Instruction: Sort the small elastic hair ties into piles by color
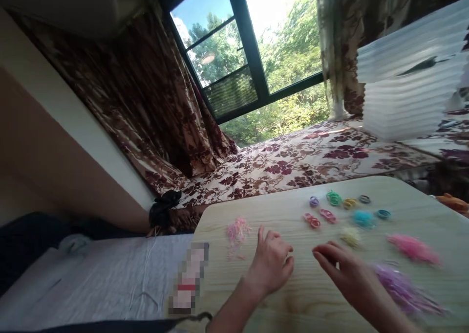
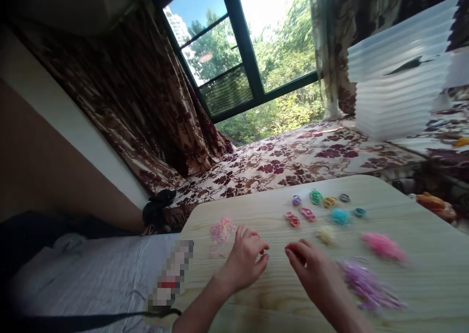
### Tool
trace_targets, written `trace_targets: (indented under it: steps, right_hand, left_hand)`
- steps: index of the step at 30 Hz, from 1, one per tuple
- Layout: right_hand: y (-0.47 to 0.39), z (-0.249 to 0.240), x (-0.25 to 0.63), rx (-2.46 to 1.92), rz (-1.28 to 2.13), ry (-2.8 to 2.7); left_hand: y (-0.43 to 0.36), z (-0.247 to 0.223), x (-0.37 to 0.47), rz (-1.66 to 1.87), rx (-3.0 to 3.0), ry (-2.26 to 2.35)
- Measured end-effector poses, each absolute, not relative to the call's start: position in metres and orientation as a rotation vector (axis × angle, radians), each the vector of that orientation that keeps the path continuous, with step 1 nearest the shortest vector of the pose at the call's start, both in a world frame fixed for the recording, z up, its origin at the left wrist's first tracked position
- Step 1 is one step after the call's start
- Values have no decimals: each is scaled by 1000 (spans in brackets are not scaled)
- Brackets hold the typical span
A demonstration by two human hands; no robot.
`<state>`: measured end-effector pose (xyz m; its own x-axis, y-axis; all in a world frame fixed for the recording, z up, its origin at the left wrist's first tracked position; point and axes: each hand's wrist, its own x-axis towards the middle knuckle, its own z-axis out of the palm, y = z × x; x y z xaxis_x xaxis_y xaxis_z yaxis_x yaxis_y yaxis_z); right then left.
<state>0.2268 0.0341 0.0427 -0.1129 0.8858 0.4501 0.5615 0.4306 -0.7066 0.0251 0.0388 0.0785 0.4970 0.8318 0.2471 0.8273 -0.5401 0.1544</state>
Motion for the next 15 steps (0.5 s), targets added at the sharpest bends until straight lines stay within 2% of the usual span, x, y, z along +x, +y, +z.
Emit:
trace_targets:
  steps: [2, 8, 15]
  right_hand:
    - [33, 50, 228, -1225, 442, -1784]
    - [26, 82, 259, -1263, 355, -1808]
    - [35, 71, 313, -1475, 295, -1760]
  left_hand:
    - [47, 96, 27, 240, 2840, 1389]
    - [78, 146, 37, 187, 2911, 1391]
    - [58, 110, 46, 239, 2791, 1447]
